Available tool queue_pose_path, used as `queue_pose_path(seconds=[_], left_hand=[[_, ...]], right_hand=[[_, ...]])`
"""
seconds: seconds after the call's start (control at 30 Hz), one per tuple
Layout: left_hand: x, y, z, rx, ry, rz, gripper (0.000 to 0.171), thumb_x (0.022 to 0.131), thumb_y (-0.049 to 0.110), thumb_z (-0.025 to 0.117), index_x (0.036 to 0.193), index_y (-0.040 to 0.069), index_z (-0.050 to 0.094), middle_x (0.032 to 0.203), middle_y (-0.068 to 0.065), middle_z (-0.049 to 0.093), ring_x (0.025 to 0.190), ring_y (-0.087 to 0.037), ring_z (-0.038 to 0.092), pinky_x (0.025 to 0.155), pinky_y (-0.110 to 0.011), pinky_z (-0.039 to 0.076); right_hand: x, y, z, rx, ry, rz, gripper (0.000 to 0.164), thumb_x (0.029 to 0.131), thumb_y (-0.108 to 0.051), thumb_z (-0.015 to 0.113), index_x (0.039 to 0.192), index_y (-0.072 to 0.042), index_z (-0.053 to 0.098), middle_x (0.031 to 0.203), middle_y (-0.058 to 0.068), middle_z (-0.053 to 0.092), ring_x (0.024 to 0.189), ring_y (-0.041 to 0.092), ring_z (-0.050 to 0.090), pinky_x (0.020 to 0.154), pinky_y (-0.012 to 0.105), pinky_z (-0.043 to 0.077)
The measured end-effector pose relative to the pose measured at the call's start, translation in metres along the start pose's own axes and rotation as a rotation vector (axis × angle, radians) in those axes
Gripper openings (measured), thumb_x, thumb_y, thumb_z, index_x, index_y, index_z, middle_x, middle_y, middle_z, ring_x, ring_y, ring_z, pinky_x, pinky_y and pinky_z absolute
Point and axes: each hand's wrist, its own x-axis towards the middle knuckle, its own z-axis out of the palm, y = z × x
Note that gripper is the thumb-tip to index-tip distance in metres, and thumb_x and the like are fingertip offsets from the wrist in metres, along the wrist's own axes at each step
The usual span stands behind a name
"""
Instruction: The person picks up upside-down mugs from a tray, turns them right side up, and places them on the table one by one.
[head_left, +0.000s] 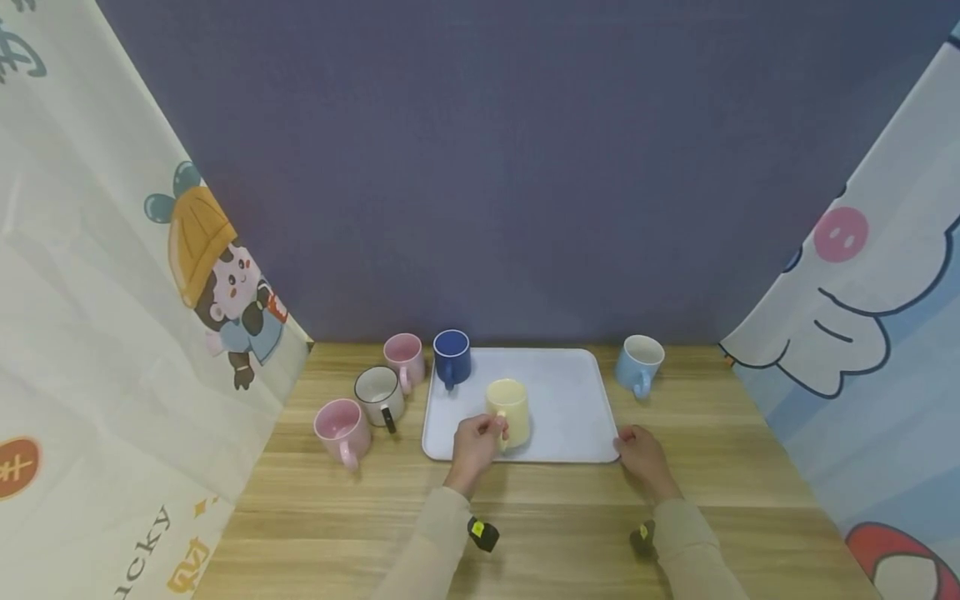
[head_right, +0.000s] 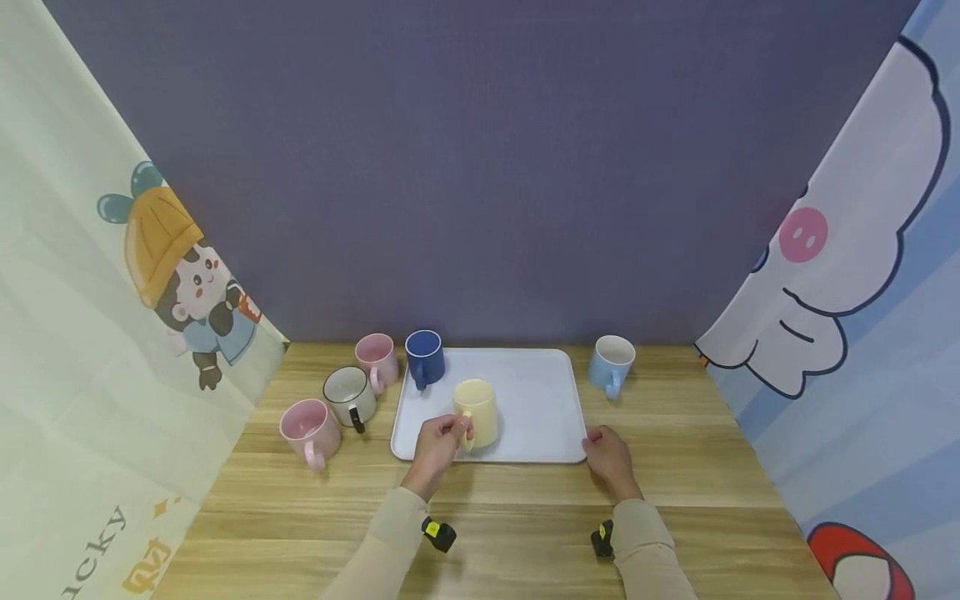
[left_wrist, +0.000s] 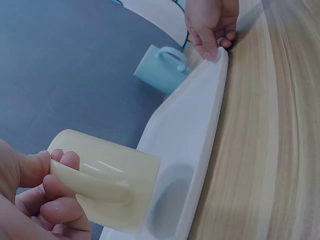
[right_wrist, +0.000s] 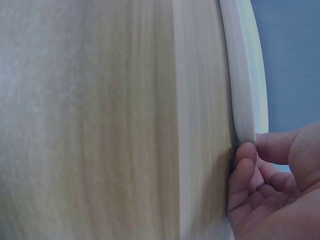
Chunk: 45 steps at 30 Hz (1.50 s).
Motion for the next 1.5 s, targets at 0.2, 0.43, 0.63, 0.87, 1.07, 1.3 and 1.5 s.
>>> queue_pose_path(seconds=[0.2,0.43,0.63,0.87,1.07,1.3,1.5], left_hand=[[-0.003,0.008,0.001,-0.075,-0.011,0.016,0.026,0.102,0.022,0.062,0.09,0.002,0.075,0.084,-0.006,0.073,0.077,-0.013,0.057,0.067,-0.024,0.045],[-0.012,0.03,-0.001,-0.22,-0.071,0.046,0.028,0.103,0.012,0.058,0.1,-0.013,0.07,0.083,-0.016,0.071,0.07,-0.011,0.05,0.062,-0.02,0.04],[-0.007,0.023,0.004,-0.327,-0.103,0.047,0.031,0.105,0.015,0.057,0.104,-0.013,0.068,0.079,-0.001,0.067,0.061,-0.006,0.042,0.054,-0.016,0.035],[-0.01,0.029,0.003,-0.406,-0.114,0.047,0.031,0.105,0.018,0.056,0.104,-0.01,0.067,0.079,0.002,0.064,0.065,-0.006,0.044,0.056,-0.016,0.035],[-0.01,0.032,0.003,-0.512,-0.143,0.033,0.026,0.107,0.017,0.053,0.095,-0.002,0.066,0.079,0.003,0.064,0.065,-0.007,0.043,0.058,-0.016,0.036],[-0.012,0.033,0.005,-0.642,-0.196,0.017,0.026,0.108,0.018,0.049,0.089,0.008,0.063,0.08,0.004,0.062,0.066,-0.005,0.042,0.059,-0.016,0.035],[-0.014,0.036,0.008,-0.694,-0.196,0.014,0.028,0.109,0.014,0.045,0.088,0.008,0.062,0.082,0.003,0.06,0.066,-0.005,0.043,0.058,-0.016,0.035]], right_hand=[[-0.001,0.001,-0.001,-0.017,-0.006,0.01,0.032,0.101,-0.016,0.053,0.119,0.009,0.057,0.11,0.026,0.064,0.1,0.036,0.062,0.088,0.051,0.051],[-0.001,0.002,-0.002,0.009,0.022,-0.003,0.03,0.1,-0.016,0.054,0.116,0.01,0.058,0.105,0.025,0.065,0.095,0.034,0.062,0.086,0.049,0.052],[-0.003,0.001,-0.003,0.007,0.039,0.0,0.029,0.1,-0.015,0.055,0.115,0.01,0.059,0.103,0.024,0.065,0.094,0.034,0.062,0.085,0.049,0.052],[-0.002,0.001,-0.003,0.017,0.027,0.013,0.033,0.099,-0.021,0.056,0.117,0.008,0.06,0.106,0.023,0.066,0.095,0.033,0.062,0.083,0.045,0.051],[-0.006,-0.007,0.004,0.042,0.077,0.015,0.035,0.096,-0.02,0.058,0.118,0.008,0.058,0.107,0.025,0.064,0.096,0.035,0.062,0.082,0.046,0.051],[-0.023,-0.038,0.021,0.08,0.212,-0.072,0.026,0.096,-0.016,0.061,0.11,0.005,0.064,0.103,0.023,0.068,0.094,0.034,0.065,0.078,0.041,0.052],[-0.044,-0.082,0.024,0.362,-0.065,-0.138,0.026,0.103,-0.014,0.057,0.109,0.01,0.067,0.083,0.006,0.066,0.075,0.014,0.06,0.069,0.024,0.052]])
